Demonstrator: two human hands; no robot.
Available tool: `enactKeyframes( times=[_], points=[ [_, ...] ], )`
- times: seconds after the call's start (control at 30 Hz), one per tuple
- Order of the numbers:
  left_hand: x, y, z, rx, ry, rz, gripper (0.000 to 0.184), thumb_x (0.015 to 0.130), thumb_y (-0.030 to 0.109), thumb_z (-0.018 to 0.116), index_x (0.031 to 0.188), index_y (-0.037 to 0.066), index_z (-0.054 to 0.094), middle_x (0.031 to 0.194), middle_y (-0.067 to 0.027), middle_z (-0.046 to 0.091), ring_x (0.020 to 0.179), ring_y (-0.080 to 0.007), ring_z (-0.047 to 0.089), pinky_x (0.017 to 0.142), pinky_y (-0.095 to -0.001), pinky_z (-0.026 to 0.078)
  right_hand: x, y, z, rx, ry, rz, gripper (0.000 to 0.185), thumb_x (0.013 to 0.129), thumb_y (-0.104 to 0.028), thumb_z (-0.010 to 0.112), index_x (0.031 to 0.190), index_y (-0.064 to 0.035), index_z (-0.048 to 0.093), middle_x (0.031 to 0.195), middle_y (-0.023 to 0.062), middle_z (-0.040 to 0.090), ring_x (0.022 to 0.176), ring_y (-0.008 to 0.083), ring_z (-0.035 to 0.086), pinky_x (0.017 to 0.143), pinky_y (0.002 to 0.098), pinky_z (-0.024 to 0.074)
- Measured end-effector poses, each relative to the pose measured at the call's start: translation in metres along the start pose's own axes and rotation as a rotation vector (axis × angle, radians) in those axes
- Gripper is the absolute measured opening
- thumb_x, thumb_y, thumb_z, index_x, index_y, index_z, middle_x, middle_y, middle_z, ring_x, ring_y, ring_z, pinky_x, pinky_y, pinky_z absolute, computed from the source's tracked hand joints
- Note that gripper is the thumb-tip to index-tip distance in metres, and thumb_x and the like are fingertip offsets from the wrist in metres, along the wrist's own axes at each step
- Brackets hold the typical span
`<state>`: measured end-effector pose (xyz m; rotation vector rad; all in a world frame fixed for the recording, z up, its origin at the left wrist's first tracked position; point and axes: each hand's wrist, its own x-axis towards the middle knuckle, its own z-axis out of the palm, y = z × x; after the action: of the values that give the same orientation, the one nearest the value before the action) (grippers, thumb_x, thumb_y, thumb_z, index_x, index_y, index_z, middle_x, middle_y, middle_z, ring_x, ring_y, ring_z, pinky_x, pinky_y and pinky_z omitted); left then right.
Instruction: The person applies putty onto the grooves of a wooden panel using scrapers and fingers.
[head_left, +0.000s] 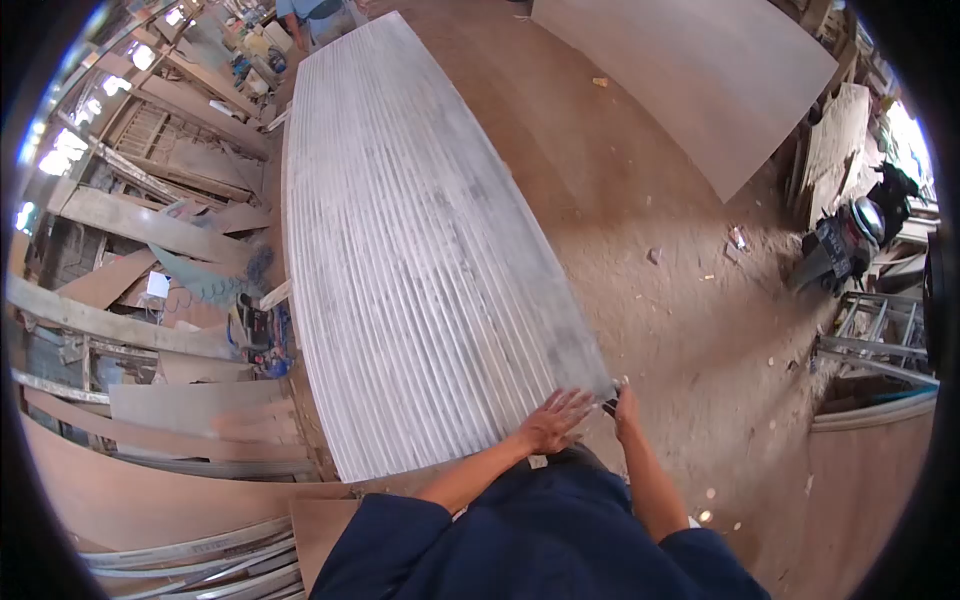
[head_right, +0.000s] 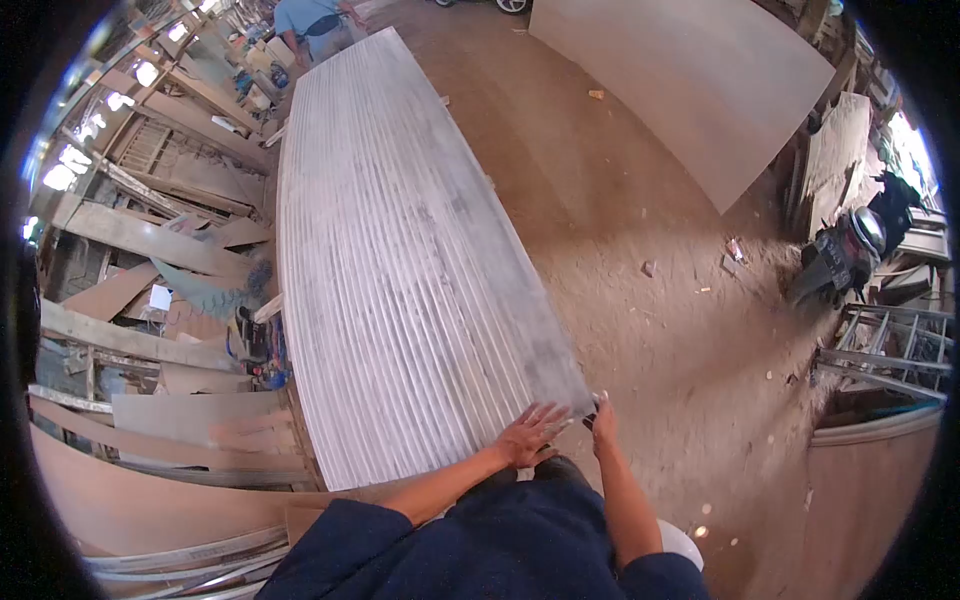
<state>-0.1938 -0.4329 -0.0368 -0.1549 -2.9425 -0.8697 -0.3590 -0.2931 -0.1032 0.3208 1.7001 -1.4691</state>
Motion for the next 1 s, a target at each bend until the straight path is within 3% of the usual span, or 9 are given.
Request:
enactKeyframes(
  times=[0.1, 0.27, 0.33, 0.43, 0.5, 0.63, 0.8, 0.87, 1.0],
  points=[
    [0.033, -0.057, 0.0, 0.089, 0.146, -0.243, 0.063, 0.089, 0.037, 0.056, 0.14, 0.003, 0.04, 0.154, -0.0184, 0.022, 0.142, -0.0373, 0.019, 0.117, -0.0493, 0.014, -0.004, 0.022, -0.047, 0.085, 0.034, 0.102, 0.058, 0.097, -0.052, 0.038, 0.125, -0.0033, 0.053, 0.112, 0.0096, 0.063, 0.093, 0.0219, 0.063, 0.079, 0.0342, 0.049],
    [0.045, -0.221, -0.09, 0.344, 0.208, -0.566, 0.068, 0.09, 0.038, 0.054, 0.139, -0.007, 0.037, 0.153, -0.0214, 0.019, 0.142, -0.037, 0.019, 0.117, -0.0505, 0.013, -0.043, 0.103, -0.134, 0.073, 0.269, 0.197, 0.058, 0.094, -0.052, 0.045, 0.122, -0.0022, 0.056, 0.106, 0.0112, 0.064, 0.089, 0.0214, 0.062, 0.076, 0.0346, 0.0489],
    [0.045, -0.306, -0.122, 0.481, 0.247, -0.589, 0.065, 0.094, 0.041, 0.048, 0.138, -0.006, 0.039, 0.155, -0.0219, 0.015, 0.143, -0.037, 0.015, 0.117, -0.051, 0.012, -0.068, 0.143, -0.155, 0.007, 0.382, 0.29, 0.055, 0.093, -0.051, 0.047, 0.117, -0.0018, 0.058, 0.1, 0.0122, 0.065, 0.086, 0.0208, 0.062, 0.072, 0.0339, 0.0494],
    [0.071, -0.39, -0.19, 0.56, 0.081, -0.716, 0.067, 0.099, 0.046, 0.035, 0.146, -0.002, 0.028, 0.157, -0.0166, 0.013, 0.144, -0.0343, 0.012, 0.118, -0.046, 0.012, -0.135, 0.17, -0.156, -0.132, 0.503, 0.362, 0.051, 0.094, -0.047, 0.048, 0.111, -0.0007, 0.059, 0.093, 0.0138, 0.065, 0.078, 0.0215, 0.063, 0.062, 0.0344, 0.0504],
    [0.093, -0.433, -0.215, 0.612, 0.072, -0.642, 0.068, 0.099, 0.048, 0.032, 0.148, 0.001, 0.023, 0.157, -0.0152, 0.013, 0.144, -0.0339, 0.013, 0.118, -0.0439, 0.013, -0.164, 0.237, -0.176, -0.039, 0.503, 0.476, 0.037, 0.097, -0.034, 0.049, 0.106, 0.0007, 0.059, 0.086, 0.012, 0.063, 0.064, 0.0226, 0.061, 0.052, 0.0336, 0.0484],
    [0.138, -0.472, -0.226, 0.607, 0.057, -0.575, 0.07, 0.099, 0.049, 0.031, 0.149, 0.001, 0.022, 0.157, -0.0158, 0.014, 0.144, -0.0354, 0.014, 0.118, -0.0441, 0.013, -0.215, 0.291, -0.156, -0.067, 0.471, 0.528, 0.042, 0.096, -0.039, 0.048, 0.106, 0.0008, 0.059, 0.087, 0.0143, 0.064, 0.07, 0.0254, 0.064, 0.057, 0.0363, 0.0517],
    [0.123, -0.429, -0.19, 0.709, 0.043, -0.455, 0.072, 0.099, 0.049, 0.032, 0.148, -0.001, 0.02, 0.156, -0.0179, 0.014, 0.144, -0.0363, 0.013, 0.118, -0.0445, 0.012, -0.225, 0.288, -0.132, -0.081, 0.352, 0.574, 0.054, 0.094, -0.048, 0.05, 0.11, 0.003, 0.057, 0.095, 0.0167, 0.064, 0.075, 0.0281, 0.065, 0.062, 0.0387, 0.0527],
    [0.105, -0.377, -0.168, 0.62, 0.031, -0.274, 0.072, 0.098, 0.046, 0.036, 0.146, -0.005, 0.021, 0.156, -0.0198, 0.014, 0.144, -0.0364, 0.013, 0.118, -0.0444, 0.012, -0.208, 0.297, -0.129, -0.083, 0.316, 0.47, 0.056, 0.094, -0.049, 0.05, 0.111, 0.0032, 0.057, 0.096, 0.016, 0.064, 0.076, 0.0277, 0.065, 0.065, 0.0381, 0.0524],
    [0.08, -0.265, -0.12, 0.502, -0.014, -0.263, 0.072, 0.096, 0.044, 0.042, 0.144, -0.008, 0.026, 0.155, -0.0214, 0.015, 0.144, -0.0372, 0.013, 0.118, -0.0448, 0.012, -0.191, 0.284, -0.12, 0.061, 0.304, 0.353, 0.057, 0.095, -0.05, 0.049, 0.114, 0.0028, 0.058, 0.1, 0.0149, 0.064, 0.081, 0.026, 0.065, 0.072, 0.0358, 0.0514]
  ],
)
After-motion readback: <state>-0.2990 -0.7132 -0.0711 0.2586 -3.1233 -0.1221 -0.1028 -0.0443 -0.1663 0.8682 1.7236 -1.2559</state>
